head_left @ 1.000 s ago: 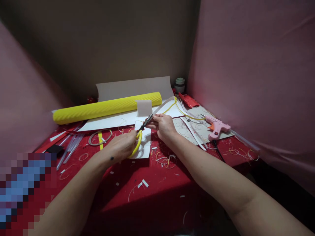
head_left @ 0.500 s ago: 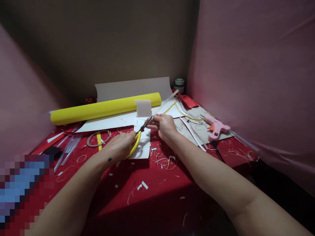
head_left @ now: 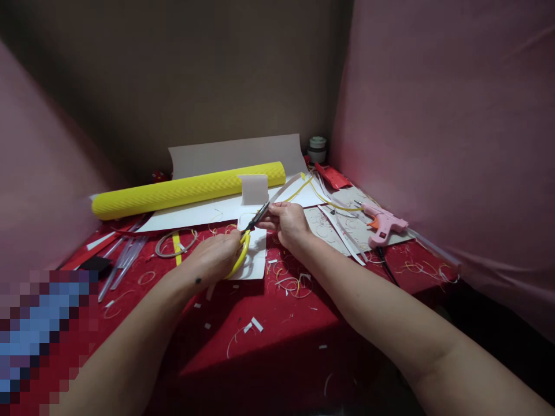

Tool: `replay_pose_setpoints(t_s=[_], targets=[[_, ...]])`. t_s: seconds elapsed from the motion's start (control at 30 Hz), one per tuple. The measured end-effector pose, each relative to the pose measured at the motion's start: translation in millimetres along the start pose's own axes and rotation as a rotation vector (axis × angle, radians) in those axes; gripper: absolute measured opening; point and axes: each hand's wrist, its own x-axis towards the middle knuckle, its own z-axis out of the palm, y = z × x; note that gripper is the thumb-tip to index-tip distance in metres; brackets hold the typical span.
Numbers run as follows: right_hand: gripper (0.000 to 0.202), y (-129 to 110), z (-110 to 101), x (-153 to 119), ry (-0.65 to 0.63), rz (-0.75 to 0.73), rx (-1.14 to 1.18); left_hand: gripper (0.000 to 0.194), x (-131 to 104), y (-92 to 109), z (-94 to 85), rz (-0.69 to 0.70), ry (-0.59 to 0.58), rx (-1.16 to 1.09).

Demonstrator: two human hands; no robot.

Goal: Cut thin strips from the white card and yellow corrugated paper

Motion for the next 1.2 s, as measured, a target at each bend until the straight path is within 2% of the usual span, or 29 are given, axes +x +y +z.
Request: replay_pose_setpoints(t_s=[0.17, 0.33, 0.4, 0.57, 0.63, 0.9, 1.0, 1.2], targets=[[0.013, -3.0, -1.1, 0.3, -0.018, 0.002, -0.018, 0.025, -2.6, 1.0, -4.0, 0.076, -0.007, 0.126], [0.013, -8.0, -2.1, 2.6, 0.055, -0.069, -0.002, 0.024, -4.4, 0.8, -5.9, 0.136, -0.027, 0.092], [0.014, -8.9, -2.1, 2.8, 0.058, -0.063, -0.011, 0.025, -4.8, 2.0, -5.8, 0.097, -0.038, 0.048], [0.014, -5.6, -0.9, 1.5, 0.03, -0.037, 0.0, 0.043, -3.5, 7.5, -7.1, -0.154, -0.094, -0.104], [0.013, -4.2, -1.0, 1.4, 0.014, -0.032, 0.007, 0.045, -3.0, 7.9, -7.5, -0.165, -0.099, -0.12], [0.014, -5.6, -2.7, 2.6, -0.042, 0.003, 0.014, 0.022, -1.6, 0.3, -1.6, 0.09, -0.015, 0.093], [0.013, -6.4, -3.2, 3.5, -0.042, 0.011, 0.014, 0.022, -1.1, -0.8, -0.3, 0.081, -0.009, 0.107], [0.007, -9.3, -5.9, 5.8, 0.009, -0.072, 0.018, 0.023, -2.6, 2.6, -4.0, 0.092, -0.032, 0.021]])
